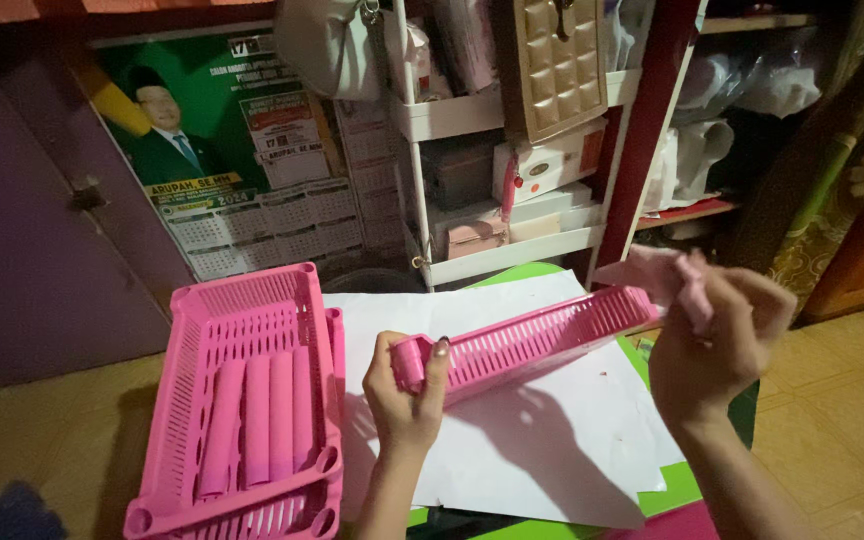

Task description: The person takes apart a pink plastic tiered basket rack on a small table. They pull the stacked baskets apart, detach the pink cylindrical support legs from the basket corners, set the legs on the lower basket, and wipe the basket surfaces with a pink cloth while continuing to separate the parts.

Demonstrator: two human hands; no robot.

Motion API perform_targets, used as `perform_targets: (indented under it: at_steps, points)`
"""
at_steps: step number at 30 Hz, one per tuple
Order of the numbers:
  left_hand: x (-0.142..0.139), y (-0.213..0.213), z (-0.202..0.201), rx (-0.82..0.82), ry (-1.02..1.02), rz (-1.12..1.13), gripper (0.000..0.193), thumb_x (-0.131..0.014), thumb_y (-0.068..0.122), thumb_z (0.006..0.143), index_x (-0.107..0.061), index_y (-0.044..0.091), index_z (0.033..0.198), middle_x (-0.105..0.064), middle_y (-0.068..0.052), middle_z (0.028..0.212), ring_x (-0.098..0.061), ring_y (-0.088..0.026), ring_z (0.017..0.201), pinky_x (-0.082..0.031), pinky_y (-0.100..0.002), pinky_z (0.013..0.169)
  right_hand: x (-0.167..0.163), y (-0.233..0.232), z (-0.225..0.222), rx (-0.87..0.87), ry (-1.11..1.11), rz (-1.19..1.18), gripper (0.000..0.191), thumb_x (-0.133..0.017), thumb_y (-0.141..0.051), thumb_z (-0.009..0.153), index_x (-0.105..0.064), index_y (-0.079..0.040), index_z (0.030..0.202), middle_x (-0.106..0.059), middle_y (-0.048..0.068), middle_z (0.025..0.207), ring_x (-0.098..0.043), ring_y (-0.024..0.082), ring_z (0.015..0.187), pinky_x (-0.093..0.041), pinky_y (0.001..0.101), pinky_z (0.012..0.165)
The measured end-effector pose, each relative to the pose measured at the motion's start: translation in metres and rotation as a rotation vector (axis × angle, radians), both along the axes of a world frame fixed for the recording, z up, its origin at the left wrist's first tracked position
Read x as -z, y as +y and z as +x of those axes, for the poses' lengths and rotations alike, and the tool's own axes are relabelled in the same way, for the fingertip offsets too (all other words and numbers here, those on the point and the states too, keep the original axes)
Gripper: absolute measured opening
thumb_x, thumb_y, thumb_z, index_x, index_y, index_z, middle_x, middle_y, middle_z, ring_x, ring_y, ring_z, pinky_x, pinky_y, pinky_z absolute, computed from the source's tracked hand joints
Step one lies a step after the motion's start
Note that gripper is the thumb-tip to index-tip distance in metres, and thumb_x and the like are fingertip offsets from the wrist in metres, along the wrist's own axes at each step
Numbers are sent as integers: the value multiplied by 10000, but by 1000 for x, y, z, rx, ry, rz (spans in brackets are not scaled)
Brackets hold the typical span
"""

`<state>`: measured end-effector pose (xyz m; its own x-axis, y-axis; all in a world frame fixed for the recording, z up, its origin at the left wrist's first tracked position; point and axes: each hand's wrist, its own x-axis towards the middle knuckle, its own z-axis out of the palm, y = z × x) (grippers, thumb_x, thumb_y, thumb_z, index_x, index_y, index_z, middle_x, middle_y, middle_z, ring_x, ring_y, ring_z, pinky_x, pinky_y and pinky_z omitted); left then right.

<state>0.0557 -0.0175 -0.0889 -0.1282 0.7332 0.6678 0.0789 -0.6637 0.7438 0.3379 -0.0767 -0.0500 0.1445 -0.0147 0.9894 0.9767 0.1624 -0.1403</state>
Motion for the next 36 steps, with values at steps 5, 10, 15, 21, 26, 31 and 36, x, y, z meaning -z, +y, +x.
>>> perform_targets:
  at_steps: [5,10,15,21,26,31,36]
  points:
    - [-12,4,0,29,-27,-16,340,-738,310,924,-523,66,826,-542,6,602,-489,-70,544,-393,-251,500,-18,15,14,20,13,87,74,-670,63,1056,-676,5,1102,-631,139,1089,-602,232,1091,-606,377,921]
    - [-14,9,-3,48,-11,-21,337,-732,290,932,-519,63,802,-521,19,594,-467,-63,543,-386,-252,495,-31,16,31,-409,301,244,246,-515,150,951,-555,-13,1131,-675,95,1140,-649,160,1012,-572,296,953]
    - [-15,12,-3,72,-10,-34,346,-729,291,937,-514,63,790,-507,18,583,-468,-60,536,-377,-254,484,-24,19,31,-307,211,103,171,-563,126,1044,-608,20,1170,-676,132,1114,-671,200,1040,-523,345,1028]
    - [-13,17,-4,65,-17,-33,351,-716,309,939,-510,65,794,-537,16,599,-488,-61,547,-396,-255,489,0,21,-23,-114,-45,-222,179,-725,-48,1013,-693,-102,1180,-705,144,1261,-642,308,1238,-526,420,1095]
    - [-14,25,-6,62,8,-66,351,-715,314,951,-522,57,808,-536,-4,631,-493,-76,575,-406,-269,510,14,12,-65,-192,31,-335,533,-659,34,897,-624,-80,1416,-603,205,1390,-550,384,1343,-442,467,1143]
    - [-15,34,-6,73,-5,-64,339,-711,311,944,-531,53,818,-571,-8,646,-506,-82,589,-421,-272,528,14,10,-114,-273,-93,-416,636,-719,-9,743,-627,-88,1367,-618,177,1307,-539,403,1294,-357,574,1155]
    - [-17,40,-7,81,-10,-95,313,-725,268,950,-538,44,836,-565,-22,659,-483,-76,617,-428,-277,538,7,10,-160,-464,-298,-479,669,-765,-98,765,-575,-40,1404,-593,171,1368,-525,388,1306,-318,633,1177]
